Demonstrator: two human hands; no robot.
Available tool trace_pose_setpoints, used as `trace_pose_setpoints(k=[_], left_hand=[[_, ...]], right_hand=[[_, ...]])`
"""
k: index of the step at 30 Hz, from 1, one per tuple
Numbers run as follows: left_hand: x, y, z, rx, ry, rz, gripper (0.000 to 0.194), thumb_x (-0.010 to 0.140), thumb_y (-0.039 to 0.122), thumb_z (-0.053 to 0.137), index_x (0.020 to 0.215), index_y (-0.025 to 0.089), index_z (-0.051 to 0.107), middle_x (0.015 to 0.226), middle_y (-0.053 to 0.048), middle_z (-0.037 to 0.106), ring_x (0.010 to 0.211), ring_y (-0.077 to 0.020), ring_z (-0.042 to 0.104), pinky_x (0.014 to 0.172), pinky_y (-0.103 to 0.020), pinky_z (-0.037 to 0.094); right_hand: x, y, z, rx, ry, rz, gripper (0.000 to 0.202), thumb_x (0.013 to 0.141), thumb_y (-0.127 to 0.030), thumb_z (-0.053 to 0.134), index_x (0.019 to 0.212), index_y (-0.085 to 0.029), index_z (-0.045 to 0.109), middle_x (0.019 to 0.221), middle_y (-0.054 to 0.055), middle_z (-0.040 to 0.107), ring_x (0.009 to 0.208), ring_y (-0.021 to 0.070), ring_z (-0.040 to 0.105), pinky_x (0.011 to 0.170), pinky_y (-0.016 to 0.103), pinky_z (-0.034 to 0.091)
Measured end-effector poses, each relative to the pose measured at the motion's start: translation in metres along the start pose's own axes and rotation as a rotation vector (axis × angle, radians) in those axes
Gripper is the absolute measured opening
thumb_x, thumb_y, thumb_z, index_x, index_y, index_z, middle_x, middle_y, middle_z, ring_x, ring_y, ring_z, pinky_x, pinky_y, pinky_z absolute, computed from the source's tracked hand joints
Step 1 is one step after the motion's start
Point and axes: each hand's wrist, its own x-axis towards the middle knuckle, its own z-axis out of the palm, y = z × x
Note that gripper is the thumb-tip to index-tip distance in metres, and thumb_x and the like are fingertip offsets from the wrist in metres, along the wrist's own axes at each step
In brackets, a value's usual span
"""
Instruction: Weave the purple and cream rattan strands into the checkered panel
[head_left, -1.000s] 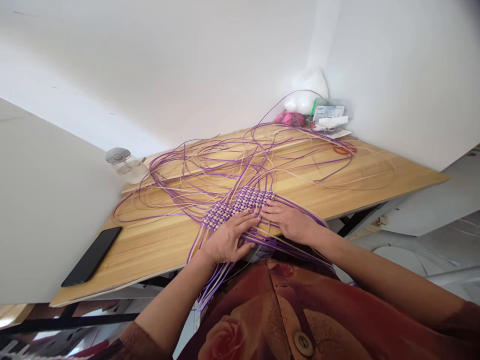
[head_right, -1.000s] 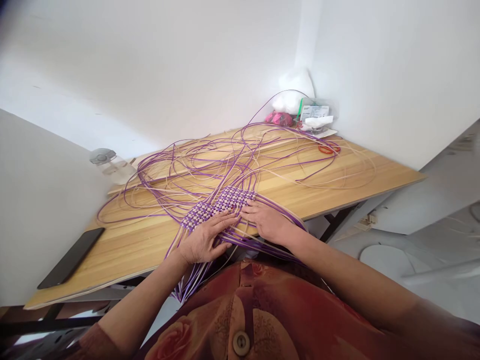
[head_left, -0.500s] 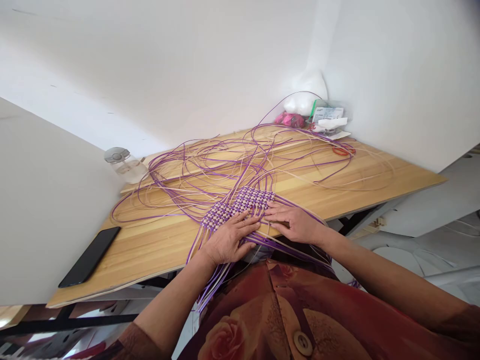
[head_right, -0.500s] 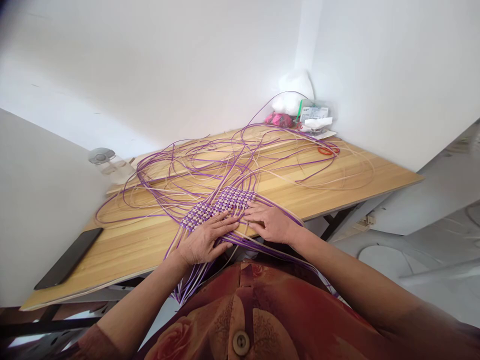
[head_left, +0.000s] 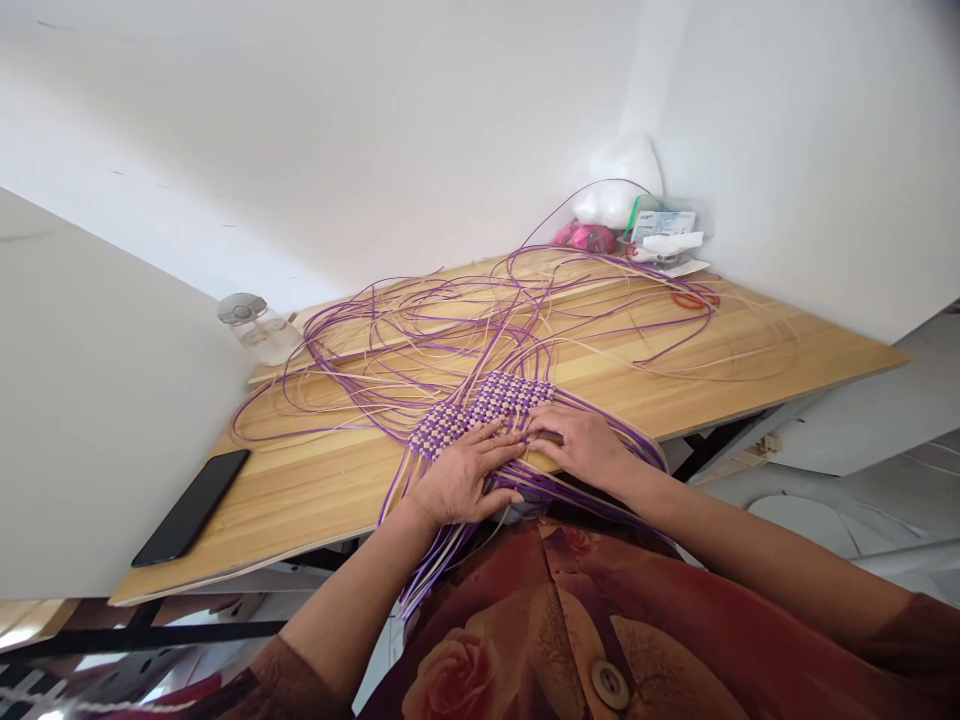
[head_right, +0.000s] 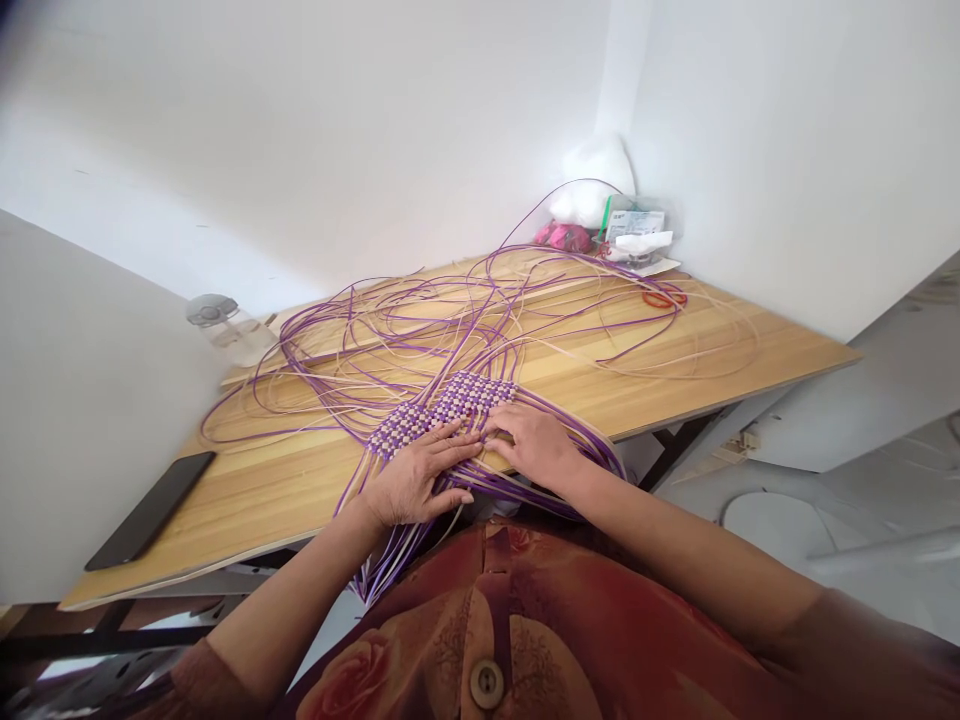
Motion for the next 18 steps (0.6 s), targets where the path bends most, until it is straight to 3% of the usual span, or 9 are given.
trace_pose_setpoints(k=[11, 18], left_hand=[[-0.001, 0.0, 0.002, 0.007, 0.029, 0.005, 0.059, 0.083, 0.038, 0.056, 0.139, 0.022, 0.046, 0.143, -0.006, 0.05, 0.141, -0.0261, 0.031, 0.117, -0.047, 0.025], [0.004, 0.001, -0.002, -0.043, 0.021, -0.007, 0.059, 0.083, 0.038, 0.057, 0.139, 0.022, 0.047, 0.144, -0.005, 0.048, 0.142, -0.0269, 0.029, 0.118, -0.048, 0.024]], right_hand=[[-0.003, 0.006, 0.0, -0.036, -0.038, -0.055, 0.034, 0.09, -0.035, 0.055, 0.119, -0.02, 0.064, 0.121, 0.008, 0.065, 0.119, 0.0227, 0.055, 0.106, 0.042, 0.042], [0.001, -0.001, -0.012, -0.03, -0.045, -0.05, 0.036, 0.093, -0.027, 0.047, 0.124, -0.018, 0.062, 0.125, 0.009, 0.063, 0.12, 0.0217, 0.055, 0.109, 0.04, 0.041]])
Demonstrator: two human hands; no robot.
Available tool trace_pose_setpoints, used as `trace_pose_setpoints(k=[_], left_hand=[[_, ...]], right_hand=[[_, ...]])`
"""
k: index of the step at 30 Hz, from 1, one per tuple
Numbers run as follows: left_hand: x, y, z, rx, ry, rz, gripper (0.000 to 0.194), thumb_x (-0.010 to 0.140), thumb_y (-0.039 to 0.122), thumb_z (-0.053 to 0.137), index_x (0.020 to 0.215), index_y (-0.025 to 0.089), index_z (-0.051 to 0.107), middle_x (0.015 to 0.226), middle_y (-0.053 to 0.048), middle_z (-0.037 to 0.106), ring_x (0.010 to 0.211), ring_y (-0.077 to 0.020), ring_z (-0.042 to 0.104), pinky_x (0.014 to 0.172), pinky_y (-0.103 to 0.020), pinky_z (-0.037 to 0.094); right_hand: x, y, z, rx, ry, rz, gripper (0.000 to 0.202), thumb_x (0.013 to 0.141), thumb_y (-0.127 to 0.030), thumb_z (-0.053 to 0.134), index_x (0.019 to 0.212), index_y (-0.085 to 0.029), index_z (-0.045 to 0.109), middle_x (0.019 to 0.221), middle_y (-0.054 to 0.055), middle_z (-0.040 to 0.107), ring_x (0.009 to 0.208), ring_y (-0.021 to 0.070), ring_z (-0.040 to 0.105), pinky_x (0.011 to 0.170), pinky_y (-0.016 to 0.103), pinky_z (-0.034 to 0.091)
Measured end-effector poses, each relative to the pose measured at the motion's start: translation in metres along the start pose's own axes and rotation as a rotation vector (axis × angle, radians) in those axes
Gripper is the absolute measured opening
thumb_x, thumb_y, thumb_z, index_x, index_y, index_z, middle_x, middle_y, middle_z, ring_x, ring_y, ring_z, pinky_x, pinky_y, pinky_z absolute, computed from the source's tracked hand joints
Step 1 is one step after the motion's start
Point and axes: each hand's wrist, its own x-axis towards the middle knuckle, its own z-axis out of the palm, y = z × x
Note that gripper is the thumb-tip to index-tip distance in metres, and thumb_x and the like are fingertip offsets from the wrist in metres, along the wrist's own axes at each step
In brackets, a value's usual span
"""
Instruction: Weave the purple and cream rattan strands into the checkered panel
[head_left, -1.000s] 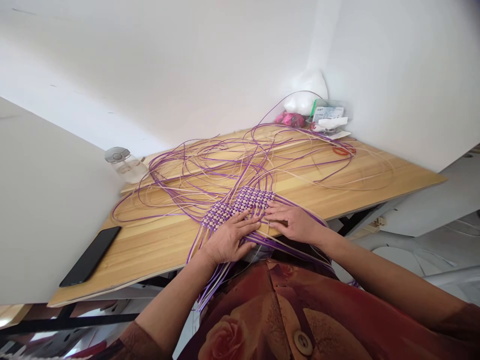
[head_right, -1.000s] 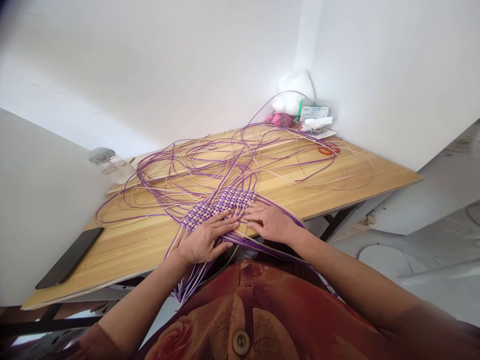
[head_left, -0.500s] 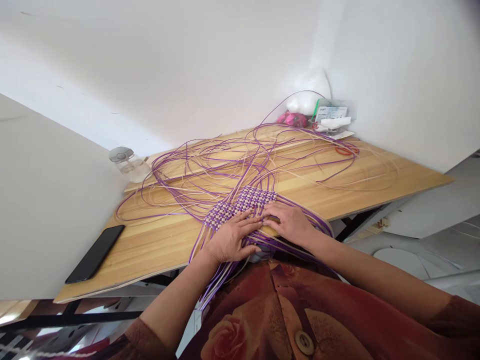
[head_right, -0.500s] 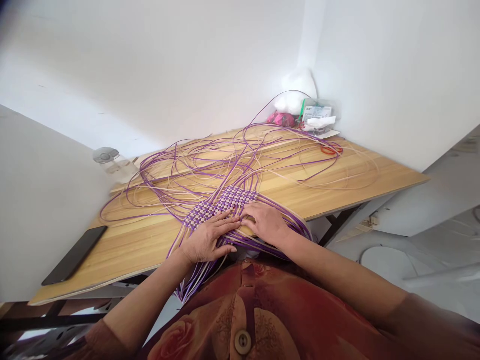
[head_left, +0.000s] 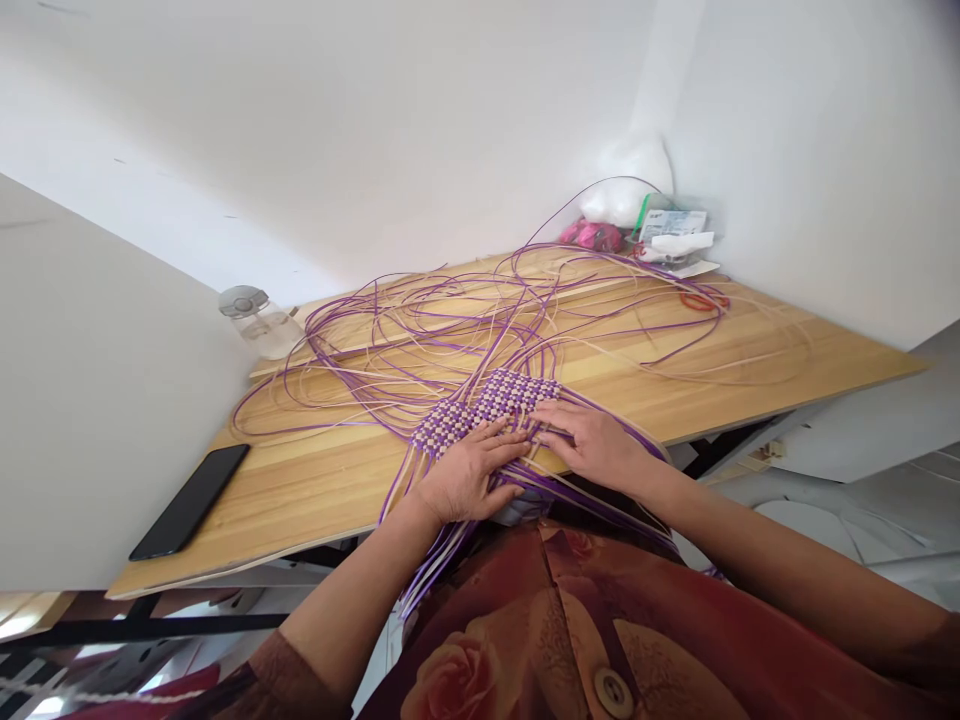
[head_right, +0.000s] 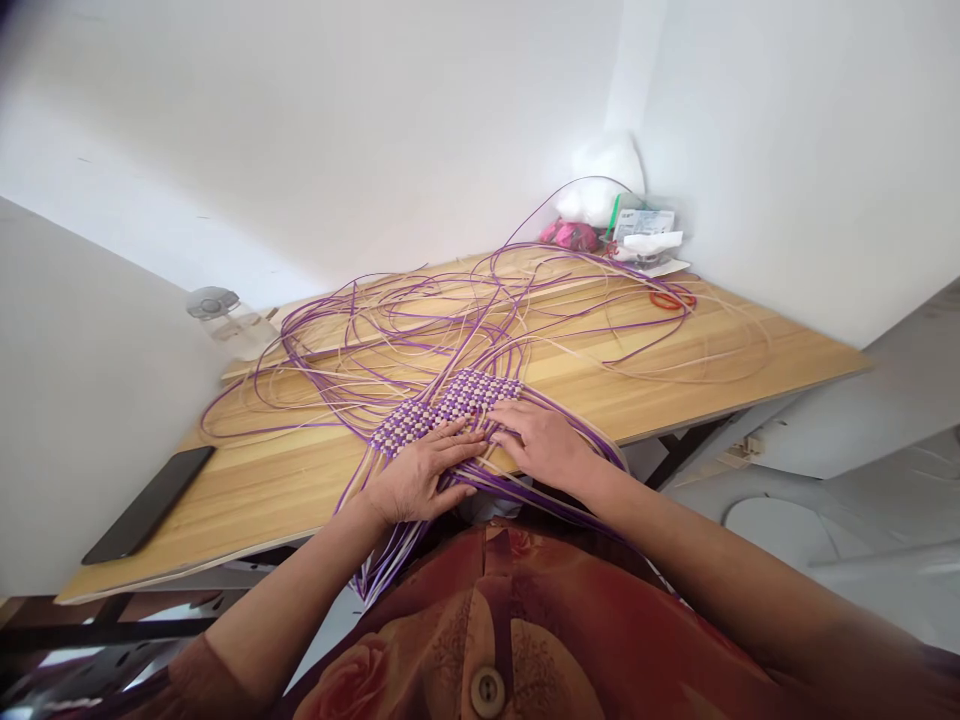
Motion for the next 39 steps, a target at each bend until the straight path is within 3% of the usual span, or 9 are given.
trace_pose_setpoints(k=[6, 9, 13, 18, 22, 26, 29, 33, 39], left_hand=[[0.013, 0.0, 0.0, -0.034, 0.006, -0.003, 0.058, 0.081, 0.043, 0.059, 0.134, 0.02, 0.051, 0.138, -0.008, 0.054, 0.139, -0.0281, 0.034, 0.118, -0.048, 0.023], [0.019, -0.001, 0.001, -0.053, 0.025, 0.005, 0.057, 0.081, 0.043, 0.057, 0.132, 0.018, 0.052, 0.137, -0.011, 0.054, 0.134, -0.0278, 0.042, 0.117, -0.047, 0.024], [0.023, -0.002, 0.0, -0.114, 0.051, 0.017, 0.058, 0.081, 0.044, 0.058, 0.132, 0.018, 0.051, 0.14, -0.012, 0.051, 0.134, -0.0293, 0.04, 0.114, -0.047, 0.029], [0.022, -0.003, 0.002, -0.238, 0.125, -0.024, 0.068, 0.076, 0.039, 0.066, 0.135, 0.017, 0.04, 0.138, -0.015, 0.048, 0.132, -0.0267, 0.041, 0.113, -0.042, 0.032], [0.016, -0.004, -0.007, -0.325, 0.135, -0.051, 0.083, 0.072, 0.048, 0.071, 0.139, 0.019, 0.033, 0.138, -0.016, 0.045, 0.131, -0.0289, 0.042, 0.111, -0.043, 0.035], [0.003, -0.014, -0.029, -0.265, 0.216, -0.189, 0.064, 0.088, 0.044, 0.053, 0.144, 0.024, 0.032, 0.145, -0.011, 0.044, 0.136, -0.0262, 0.039, 0.114, -0.043, 0.031], [-0.009, -0.027, -0.031, -0.087, 0.116, -0.341, 0.068, 0.094, 0.046, 0.039, 0.152, 0.023, 0.013, 0.154, -0.01, 0.031, 0.145, -0.0266, 0.022, 0.118, -0.051, 0.016], [-0.018, -0.04, -0.016, 0.104, -0.054, -0.388, 0.081, 0.087, 0.064, 0.039, 0.153, 0.024, 0.012, 0.159, -0.008, 0.017, 0.147, -0.0323, 0.005, 0.116, -0.058, 0.007], [-0.013, -0.031, -0.011, 0.146, -0.076, -0.405, 0.098, 0.078, 0.076, 0.039, 0.153, 0.018, 0.011, 0.159, -0.013, 0.016, 0.146, -0.0357, 0.005, 0.115, -0.058, 0.004]], right_hand=[[0.032, 0.004, 0.004, -0.033, -0.097, -0.084, 0.051, 0.097, -0.033, 0.037, 0.143, -0.011, 0.04, 0.147, 0.014, 0.041, 0.14, 0.0241, 0.032, 0.115, 0.044, 0.031], [0.049, 0.014, 0.013, -0.036, -0.223, -0.048, 0.062, 0.097, -0.046, 0.033, 0.147, -0.009, 0.033, 0.152, 0.017, 0.029, 0.144, 0.0281, 0.021, 0.116, 0.05, 0.025], [0.054, 0.022, 0.021, -0.041, -0.4, -0.029, 0.085, 0.088, -0.068, 0.037, 0.15, -0.01, 0.026, 0.155, 0.018, 0.02, 0.145, 0.0344, 0.011, 0.116, 0.057, 0.016], [0.046, 0.025, 0.022, -0.084, -0.416, -0.08, 0.119, 0.069, -0.083, 0.049, 0.152, -0.007, 0.014, 0.156, 0.021, 0.01, 0.145, 0.0375, 0.004, 0.116, 0.056, 0.012], [0.043, 0.025, 0.024, -0.092, -0.398, -0.077, 0.118, 0.067, -0.082, 0.052, 0.153, -0.01, 0.013, 0.157, 0.02, 0.011, 0.145, 0.0359, 0.007, 0.117, 0.054, 0.013], [0.044, 0.024, 0.023, -0.089, -0.407, -0.075, 0.118, 0.068, -0.083, 0.051, 0.153, -0.012, 0.012, 0.157, 0.019, 0.009, 0.145, 0.0361, 0.007, 0.117, 0.054, 0.012], [0.045, 0.024, 0.022, -0.076, -0.427, -0.074, 0.12, 0.066, -0.083, 0.052, 0.153, -0.011, 0.011, 0.157, 0.02, 0.008, 0.145, 0.0363, 0.005, 0.117, 0.054, 0.012], [0.045, 0.026, 0.021, -0.045, -0.41, -0.094, 0.119, 0.065, -0.08, 0.057, 0.153, -0.014, 0.015, 0.157, 0.018, 0.01, 0.145, 0.0373, 0.007, 0.117, 0.054, 0.013], [0.045, 0.03, 0.02, -0.032, -0.408, -0.109, 0.118, 0.065, -0.082, 0.056, 0.153, -0.014, 0.016, 0.157, 0.019, 0.011, 0.144, 0.0385, 0.01, 0.116, 0.056, 0.016]])
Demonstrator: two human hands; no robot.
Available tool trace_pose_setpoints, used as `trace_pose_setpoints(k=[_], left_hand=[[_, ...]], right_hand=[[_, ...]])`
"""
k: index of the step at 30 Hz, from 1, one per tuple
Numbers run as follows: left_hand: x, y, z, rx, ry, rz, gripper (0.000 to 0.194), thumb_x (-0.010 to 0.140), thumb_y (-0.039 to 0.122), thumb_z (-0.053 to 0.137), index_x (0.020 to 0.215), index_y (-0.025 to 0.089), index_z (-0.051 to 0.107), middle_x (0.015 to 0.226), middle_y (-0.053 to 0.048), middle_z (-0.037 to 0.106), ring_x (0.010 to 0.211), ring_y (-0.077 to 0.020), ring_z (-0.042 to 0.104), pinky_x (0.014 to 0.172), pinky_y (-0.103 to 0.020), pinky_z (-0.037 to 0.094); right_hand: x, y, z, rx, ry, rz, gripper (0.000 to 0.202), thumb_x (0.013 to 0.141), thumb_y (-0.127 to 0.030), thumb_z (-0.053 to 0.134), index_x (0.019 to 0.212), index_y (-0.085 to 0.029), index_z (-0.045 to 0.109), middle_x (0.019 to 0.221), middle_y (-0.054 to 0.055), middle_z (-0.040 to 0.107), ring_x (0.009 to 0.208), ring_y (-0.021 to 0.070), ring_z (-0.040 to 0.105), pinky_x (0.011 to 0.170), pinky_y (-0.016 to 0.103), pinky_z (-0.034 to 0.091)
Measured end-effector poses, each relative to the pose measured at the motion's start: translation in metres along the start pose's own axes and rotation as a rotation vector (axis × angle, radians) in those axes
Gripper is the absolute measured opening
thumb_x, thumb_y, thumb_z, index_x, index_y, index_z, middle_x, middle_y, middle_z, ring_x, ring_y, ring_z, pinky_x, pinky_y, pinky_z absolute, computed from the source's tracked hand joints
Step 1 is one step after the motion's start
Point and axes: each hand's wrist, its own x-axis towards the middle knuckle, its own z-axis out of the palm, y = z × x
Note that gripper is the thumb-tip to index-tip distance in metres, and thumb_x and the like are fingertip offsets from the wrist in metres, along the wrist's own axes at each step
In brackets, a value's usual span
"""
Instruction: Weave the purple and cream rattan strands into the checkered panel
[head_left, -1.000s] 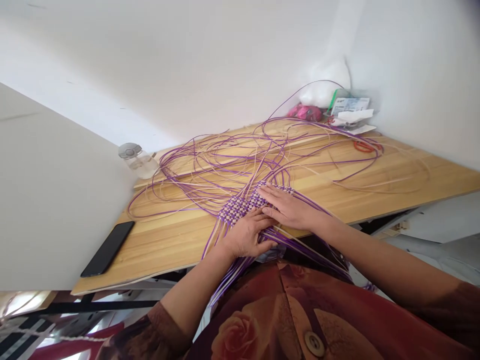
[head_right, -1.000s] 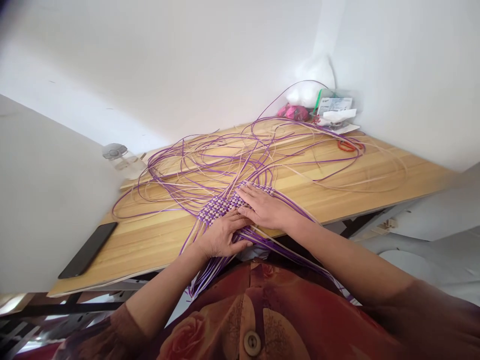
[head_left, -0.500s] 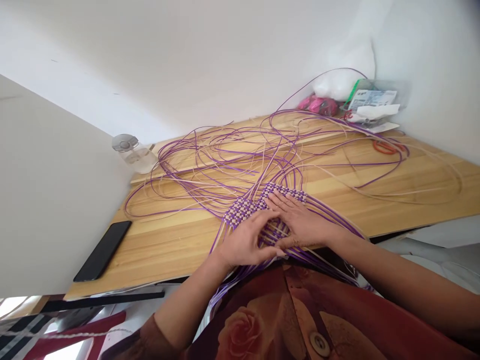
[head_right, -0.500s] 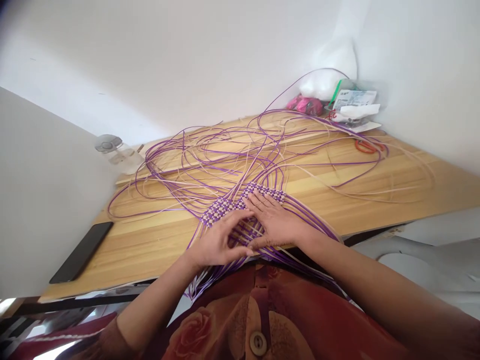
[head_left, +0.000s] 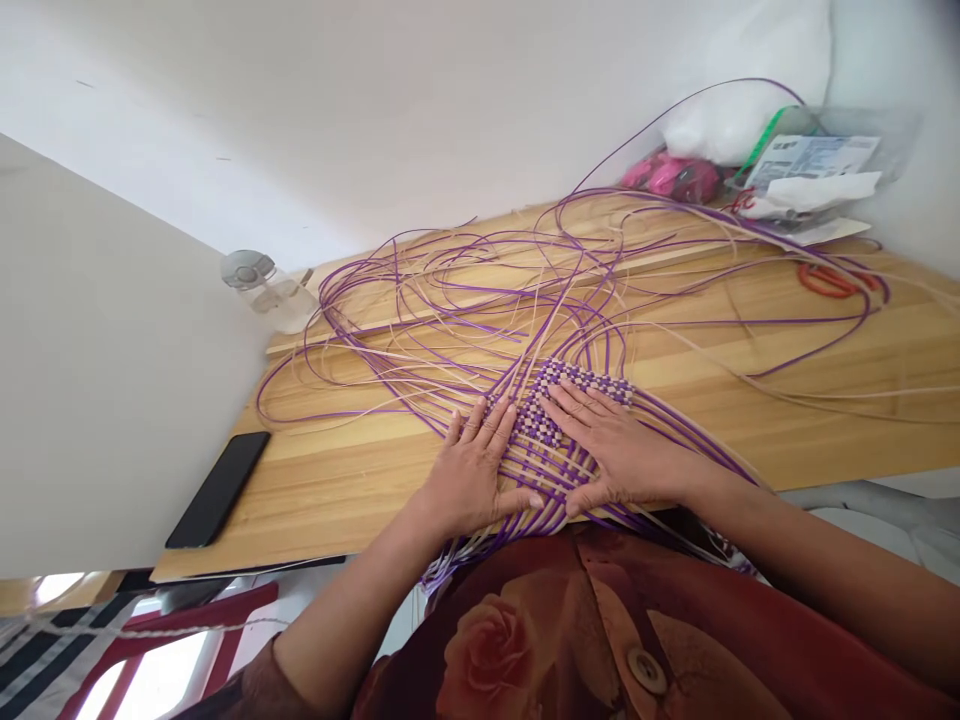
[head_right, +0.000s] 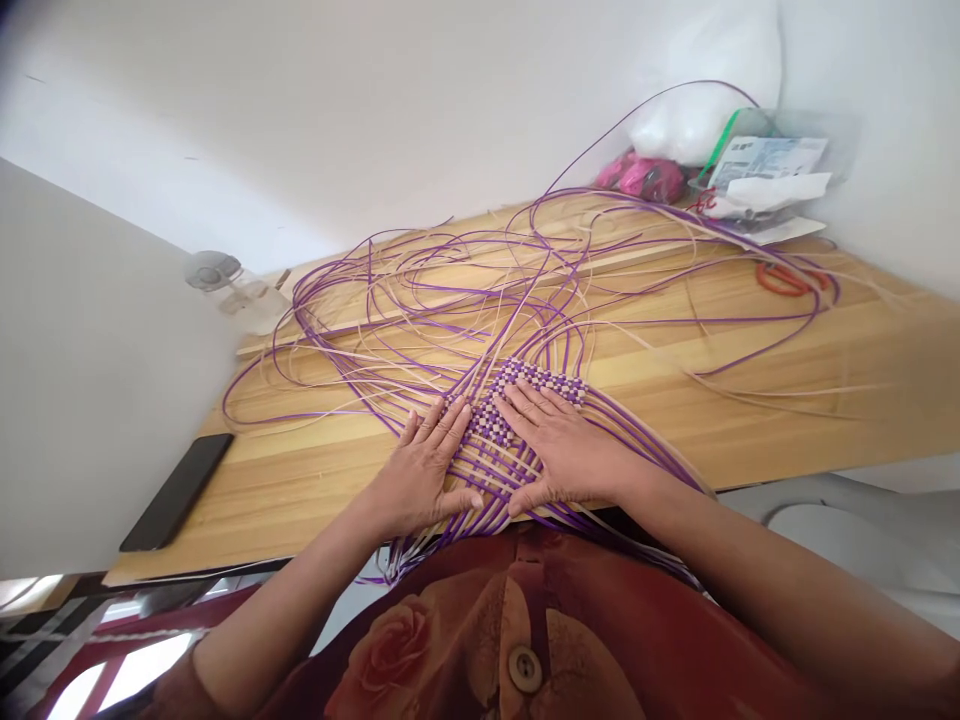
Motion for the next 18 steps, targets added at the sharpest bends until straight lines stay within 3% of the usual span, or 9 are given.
trace_pose_setpoints(k=[3, 6, 10, 18], left_hand=[[0.002, 0.014, 0.002, -0.013, 0.046, -0.049, 0.117, 0.066, 0.085, 0.044, 0.152, 0.01, 0.014, 0.157, -0.02, 0.017, 0.145, -0.0413, 0.006, 0.115, -0.06, 0.005], [0.003, 0.025, 0.006, -0.028, 0.078, -0.075, 0.129, 0.056, 0.09, 0.045, 0.152, 0.009, 0.013, 0.158, -0.022, 0.009, 0.144, -0.0456, 0.0, 0.114, -0.062, 0.005], [0.003, 0.027, 0.007, -0.035, 0.047, -0.075, 0.123, 0.059, 0.088, 0.046, 0.152, 0.014, 0.014, 0.159, -0.02, 0.001, 0.143, -0.0478, -0.005, 0.112, -0.065, 0.004], [0.0, 0.012, 0.003, -0.035, -0.031, -0.005, 0.112, 0.067, 0.081, 0.048, 0.153, 0.019, 0.013, 0.16, -0.018, -0.002, 0.143, -0.0453, -0.008, 0.112, -0.064, 0.006]], right_hand=[[0.001, 0.001, -0.001, 0.012, -0.012, -0.003, 0.118, 0.064, -0.082, 0.055, 0.153, -0.014, 0.017, 0.157, 0.019, 0.011, 0.144, 0.0388, 0.011, 0.116, 0.055, 0.016], [0.002, 0.002, -0.002, 0.016, -0.038, 0.008, 0.12, 0.064, -0.081, 0.057, 0.153, -0.013, 0.016, 0.157, 0.019, 0.011, 0.144, 0.0384, 0.008, 0.117, 0.054, 0.014], [0.003, 0.003, -0.004, 0.018, -0.058, -0.001, 0.116, 0.067, -0.079, 0.056, 0.153, -0.013, 0.016, 0.157, 0.019, 0.01, 0.145, 0.0368, 0.006, 0.117, 0.054, 0.013], [0.002, 0.007, -0.014, 0.021, -0.16, -0.034, 0.118, 0.066, -0.079, 0.058, 0.152, -0.01, 0.017, 0.157, 0.02, 0.007, 0.145, 0.037, 0.002, 0.117, 0.054, 0.013]])
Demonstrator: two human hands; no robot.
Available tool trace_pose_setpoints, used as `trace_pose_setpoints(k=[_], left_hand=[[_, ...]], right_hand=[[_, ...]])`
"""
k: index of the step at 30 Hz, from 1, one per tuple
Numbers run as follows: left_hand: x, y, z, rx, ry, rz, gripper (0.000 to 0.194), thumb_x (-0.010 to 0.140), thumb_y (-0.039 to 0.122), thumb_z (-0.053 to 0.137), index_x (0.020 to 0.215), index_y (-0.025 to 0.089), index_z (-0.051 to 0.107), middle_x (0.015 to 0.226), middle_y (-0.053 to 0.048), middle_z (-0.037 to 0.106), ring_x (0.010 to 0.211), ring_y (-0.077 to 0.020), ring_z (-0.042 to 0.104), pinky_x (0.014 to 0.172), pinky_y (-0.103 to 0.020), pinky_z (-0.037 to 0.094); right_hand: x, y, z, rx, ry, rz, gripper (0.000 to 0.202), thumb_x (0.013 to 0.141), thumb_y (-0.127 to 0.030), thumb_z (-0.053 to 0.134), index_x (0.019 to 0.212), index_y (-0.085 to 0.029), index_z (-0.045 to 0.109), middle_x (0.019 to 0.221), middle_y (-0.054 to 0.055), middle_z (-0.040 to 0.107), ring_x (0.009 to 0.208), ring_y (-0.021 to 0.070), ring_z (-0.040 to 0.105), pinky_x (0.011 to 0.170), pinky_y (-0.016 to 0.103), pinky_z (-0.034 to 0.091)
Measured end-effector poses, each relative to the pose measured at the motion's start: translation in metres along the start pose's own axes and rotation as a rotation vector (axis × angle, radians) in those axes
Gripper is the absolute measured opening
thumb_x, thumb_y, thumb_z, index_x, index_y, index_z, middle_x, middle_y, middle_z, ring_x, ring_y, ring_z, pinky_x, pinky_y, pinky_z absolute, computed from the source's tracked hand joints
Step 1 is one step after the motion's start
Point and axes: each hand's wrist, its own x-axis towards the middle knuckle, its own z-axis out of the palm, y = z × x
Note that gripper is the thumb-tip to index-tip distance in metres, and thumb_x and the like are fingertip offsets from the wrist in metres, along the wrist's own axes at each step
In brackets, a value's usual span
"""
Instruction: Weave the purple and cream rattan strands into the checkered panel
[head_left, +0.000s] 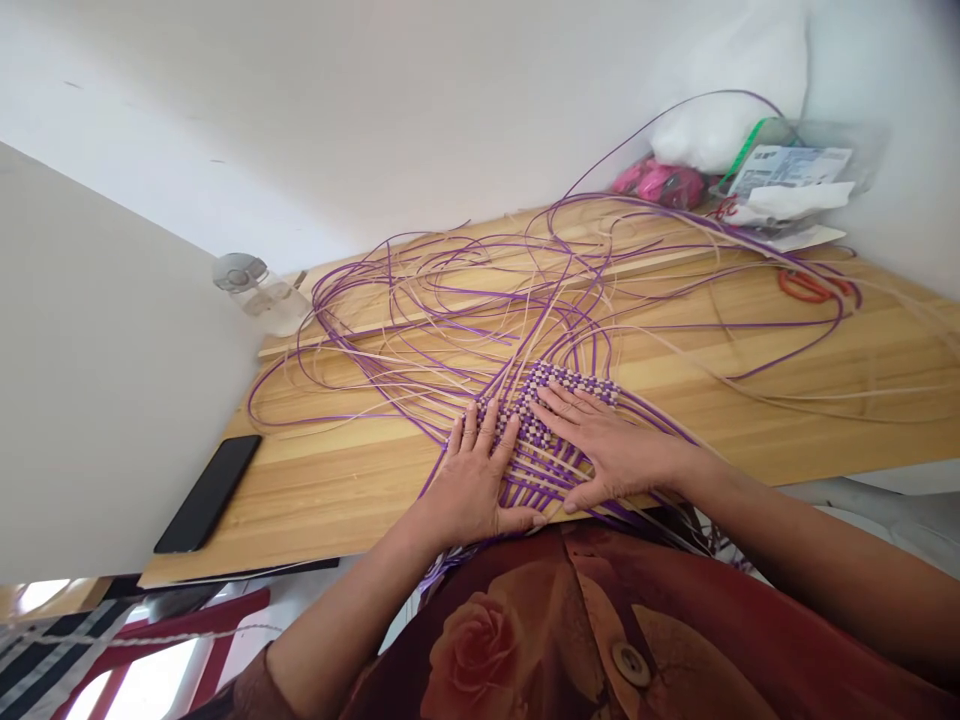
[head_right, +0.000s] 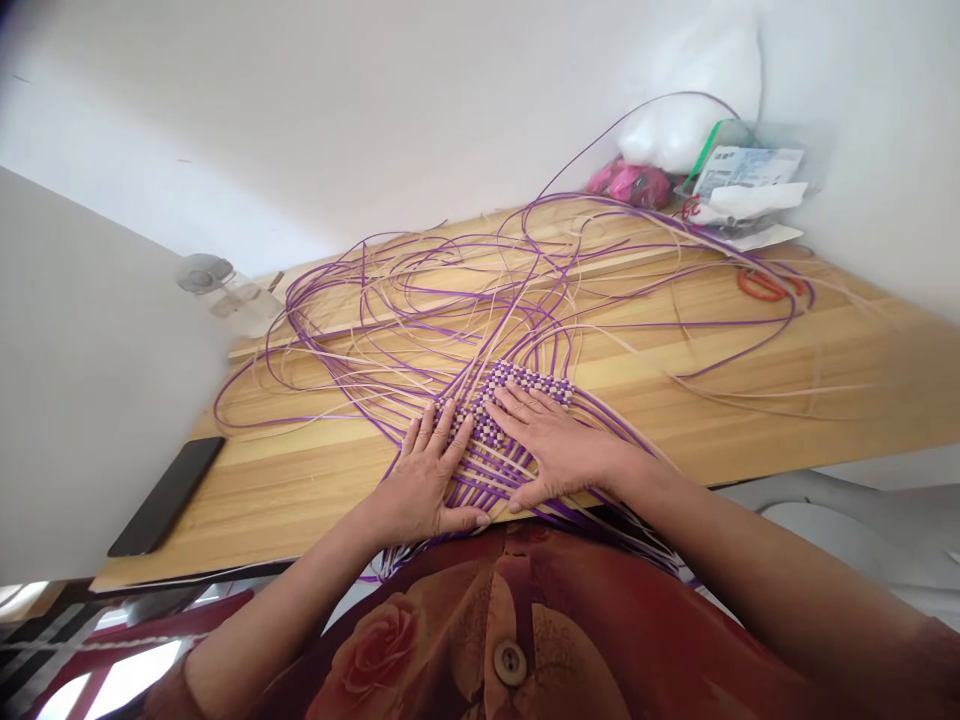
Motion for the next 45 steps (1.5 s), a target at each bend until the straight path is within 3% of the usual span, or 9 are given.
trace_pose_setpoints(k=[8, 13, 20, 31, 36, 38, 40, 42, 45], left_hand=[[-0.005, 0.025, -0.005, 0.101, 0.0, -0.099, 0.102, 0.077, 0.076, 0.039, 0.151, 0.011, 0.016, 0.159, -0.018, 0.005, 0.146, -0.0369, -0.004, 0.117, -0.054, 0.012], [-0.015, 0.037, 0.009, 0.193, 0.056, -0.089, 0.118, 0.067, 0.079, 0.051, 0.151, 0.006, 0.012, 0.159, -0.019, 0.004, 0.146, -0.0376, -0.004, 0.117, -0.053, 0.011], [-0.033, 0.02, 0.0, 0.191, -0.06, 0.023, 0.096, 0.08, 0.049, 0.058, 0.153, 0.017, 0.004, 0.161, -0.008, -0.001, 0.147, -0.0278, -0.006, 0.119, -0.044, 0.011], [-0.048, -0.012, -0.015, -0.036, -0.251, 0.169, 0.095, 0.076, 0.016, 0.06, 0.153, 0.026, 0.004, 0.161, -0.002, 0.005, 0.148, -0.024, 0.0, 0.12, -0.045, 0.013], [-0.04, -0.026, -0.044, -0.318, -0.352, 0.244, 0.076, 0.081, 0.017, 0.058, 0.149, 0.029, 0.028, 0.157, -0.003, 0.024, 0.146, -0.0265, 0.018, 0.117, -0.049, 0.023], [-0.03, -0.034, -0.056, -0.482, -0.289, 0.18, 0.053, 0.084, 0.023, 0.058, 0.136, 0.028, 0.05, 0.144, -0.004, 0.049, 0.136, -0.0244, 0.041, 0.113, -0.043, 0.034], [-0.017, -0.044, -0.064, -0.589, -0.061, 0.002, 0.033, 0.09, 0.029, 0.053, 0.122, 0.026, 0.063, 0.123, -0.005, 0.066, 0.117, -0.0198, 0.059, 0.103, -0.036, 0.045], [0.0, -0.056, -0.066, -0.558, 0.163, -0.118, 0.029, 0.09, 0.031, 0.053, 0.115, 0.024, 0.066, 0.117, -0.005, 0.069, 0.111, -0.0189, 0.061, 0.1, -0.035, 0.046], [0.027, -0.07, -0.06, -0.42, 0.24, -0.105, 0.032, 0.088, 0.03, 0.056, 0.119, 0.022, 0.062, 0.119, -0.007, 0.066, 0.114, -0.0203, 0.058, 0.102, -0.037, 0.043]], right_hand=[[0.002, 0.0, -0.003, 0.061, -0.084, 0.028, 0.12, 0.066, -0.077, 0.06, 0.153, -0.01, 0.01, 0.158, 0.019, -0.003, 0.145, 0.037, -0.006, 0.117, 0.054, 0.004], [0.002, -0.001, -0.007, 0.076, -0.113, 0.048, 0.121, 0.067, -0.075, 0.061, 0.153, -0.01, 0.007, 0.158, 0.018, -0.006, 0.145, 0.0363, -0.008, 0.117, 0.052, 0.002], [0.003, -0.001, -0.01, 0.084, -0.131, 0.048, 0.123, 0.065, -0.077, 0.061, 0.153, -0.009, 0.008, 0.158, 0.018, -0.004, 0.145, 0.0349, -0.008, 0.118, 0.05, 0.003], [0.0, 0.005, -0.01, 0.133, -0.131, 0.031, 0.12, 0.064, -0.072, 0.066, 0.153, -0.014, 0.011, 0.158, 0.017, -0.001, 0.145, 0.0352, -0.005, 0.117, 0.052, 0.006], [-0.004, 0.007, -0.008, 0.13, -0.099, 0.002, 0.115, 0.067, -0.067, 0.067, 0.153, -0.018, 0.01, 0.159, 0.013, -0.002, 0.145, 0.0343, -0.004, 0.118, 0.051, 0.006], [-0.005, 0.004, -0.01, 0.122, -0.111, 0.009, 0.113, 0.068, -0.062, 0.069, 0.153, -0.019, 0.009, 0.159, 0.012, -0.001, 0.145, 0.0347, -0.004, 0.118, 0.052, 0.007], [-0.005, 0.001, -0.013, 0.111, -0.123, 0.009, 0.111, 0.07, -0.058, 0.069, 0.153, -0.019, 0.008, 0.159, 0.012, 0.0, 0.145, 0.0349, -0.003, 0.117, 0.054, 0.009], [-0.005, -0.002, -0.015, 0.103, -0.121, 0.0, 0.107, 0.073, -0.056, 0.067, 0.154, -0.019, 0.006, 0.159, 0.012, 0.002, 0.146, 0.0348, 0.0, 0.117, 0.054, 0.011], [-0.006, -0.004, -0.013, 0.081, -0.093, 0.007, 0.101, 0.078, -0.054, 0.063, 0.154, -0.022, 0.004, 0.159, 0.01, 0.004, 0.145, 0.0346, 0.003, 0.116, 0.055, 0.015]])
